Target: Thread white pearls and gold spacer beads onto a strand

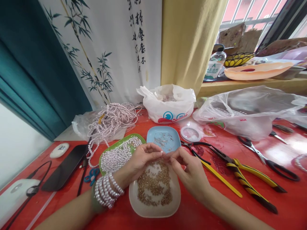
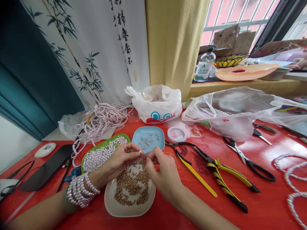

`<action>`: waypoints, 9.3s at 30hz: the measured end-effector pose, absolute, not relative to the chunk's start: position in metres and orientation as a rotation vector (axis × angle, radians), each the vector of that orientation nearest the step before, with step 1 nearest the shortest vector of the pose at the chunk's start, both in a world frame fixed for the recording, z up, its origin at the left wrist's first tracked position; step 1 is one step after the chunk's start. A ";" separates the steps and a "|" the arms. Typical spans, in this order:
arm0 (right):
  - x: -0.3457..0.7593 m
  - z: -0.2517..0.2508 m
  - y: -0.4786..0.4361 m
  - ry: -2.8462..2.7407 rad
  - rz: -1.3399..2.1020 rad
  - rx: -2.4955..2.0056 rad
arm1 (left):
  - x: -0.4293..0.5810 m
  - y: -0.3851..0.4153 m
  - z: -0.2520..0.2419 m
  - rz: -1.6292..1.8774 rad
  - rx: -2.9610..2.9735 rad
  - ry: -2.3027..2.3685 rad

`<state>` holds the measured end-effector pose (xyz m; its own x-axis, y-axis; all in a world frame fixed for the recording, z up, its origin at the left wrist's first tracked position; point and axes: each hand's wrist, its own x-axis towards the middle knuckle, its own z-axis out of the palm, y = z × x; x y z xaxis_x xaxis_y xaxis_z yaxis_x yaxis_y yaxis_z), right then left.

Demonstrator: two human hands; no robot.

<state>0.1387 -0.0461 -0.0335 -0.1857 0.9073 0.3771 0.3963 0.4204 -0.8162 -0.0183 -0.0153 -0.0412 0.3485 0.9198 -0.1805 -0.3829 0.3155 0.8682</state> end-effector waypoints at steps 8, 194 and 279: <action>0.139 -0.033 -0.046 -1.823 0.612 -1.083 | -0.015 -0.017 -0.037 0.995 0.798 0.797; 0.135 -0.027 -0.051 -1.796 0.680 -1.111 | -0.010 -0.031 -0.029 1.172 1.102 0.894; 0.210 -0.015 0.005 -1.493 1.682 -1.255 | -0.062 0.063 0.012 1.655 0.658 0.864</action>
<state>0.2098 0.0046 -0.0152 -0.4062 0.8710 -0.2763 0.1710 -0.2246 -0.9593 -0.0624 0.0633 0.0118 -0.2431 0.9699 -0.0124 -0.5645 -0.1311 0.8150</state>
